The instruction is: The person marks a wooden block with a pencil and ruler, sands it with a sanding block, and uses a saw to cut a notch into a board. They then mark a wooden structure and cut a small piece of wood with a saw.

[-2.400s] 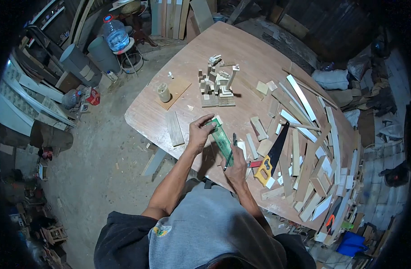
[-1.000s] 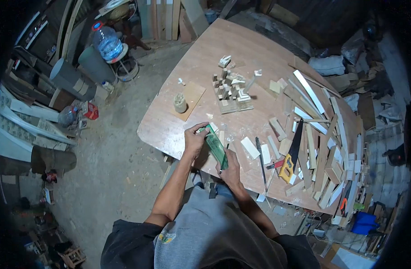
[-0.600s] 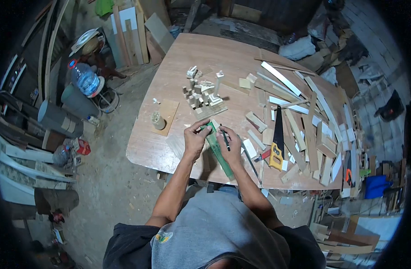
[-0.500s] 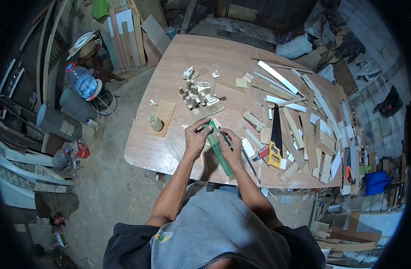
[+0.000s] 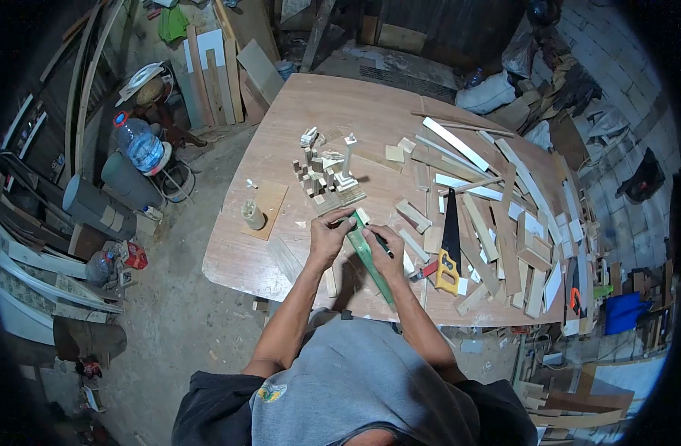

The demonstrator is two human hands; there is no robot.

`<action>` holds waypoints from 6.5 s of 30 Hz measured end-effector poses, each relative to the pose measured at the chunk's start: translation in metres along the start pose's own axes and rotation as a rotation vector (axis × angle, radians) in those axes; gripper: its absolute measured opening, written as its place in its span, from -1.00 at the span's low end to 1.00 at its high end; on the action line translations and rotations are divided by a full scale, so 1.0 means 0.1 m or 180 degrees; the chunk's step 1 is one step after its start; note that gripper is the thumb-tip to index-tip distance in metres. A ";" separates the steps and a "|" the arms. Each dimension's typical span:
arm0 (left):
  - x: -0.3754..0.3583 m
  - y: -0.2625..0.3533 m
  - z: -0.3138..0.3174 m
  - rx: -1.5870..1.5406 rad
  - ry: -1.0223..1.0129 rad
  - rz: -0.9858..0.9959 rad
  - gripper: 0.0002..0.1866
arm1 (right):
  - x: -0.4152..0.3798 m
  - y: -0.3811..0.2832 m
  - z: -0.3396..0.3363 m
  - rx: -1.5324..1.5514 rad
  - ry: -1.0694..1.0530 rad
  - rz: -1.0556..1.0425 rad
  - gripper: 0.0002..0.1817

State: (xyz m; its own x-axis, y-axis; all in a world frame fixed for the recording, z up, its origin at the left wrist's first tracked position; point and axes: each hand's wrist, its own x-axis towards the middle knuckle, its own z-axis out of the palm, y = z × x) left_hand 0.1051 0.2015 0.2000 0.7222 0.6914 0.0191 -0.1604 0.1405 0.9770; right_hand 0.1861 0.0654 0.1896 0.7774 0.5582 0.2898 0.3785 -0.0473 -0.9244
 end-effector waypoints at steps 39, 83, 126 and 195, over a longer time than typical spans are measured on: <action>0.09 -0.07 -0.32 0.0015 0.0211 -0.0030 -0.70 | 0.21 0.02 0.19 0.0235 -0.0584 0.0247 -0.65; 0.21 0.00 -0.38 -0.0052 0.0194 -0.0053 -0.74 | 0.35 -0.08 0.24 0.0162 -0.0709 0.0302 -0.65; 0.23 -0.07 -0.36 0.0016 0.0249 -0.0506 -0.73 | 0.51 -0.42 0.05 -0.0497 -0.0899 -0.0636 -0.80; 0.08 0.08 -0.47 -0.0340 -0.0304 -0.0680 -0.70 | -0.93 0.16 -0.73 -0.1164 -0.0895 0.1107 -0.57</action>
State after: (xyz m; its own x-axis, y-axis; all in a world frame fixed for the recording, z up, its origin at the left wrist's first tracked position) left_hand 0.0776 0.2415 0.1977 0.8068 0.5687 -0.1603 -0.0640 0.3538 0.9331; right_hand 0.1567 -0.0480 0.1664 0.7428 0.6549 -0.1391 0.3123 -0.5228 -0.7932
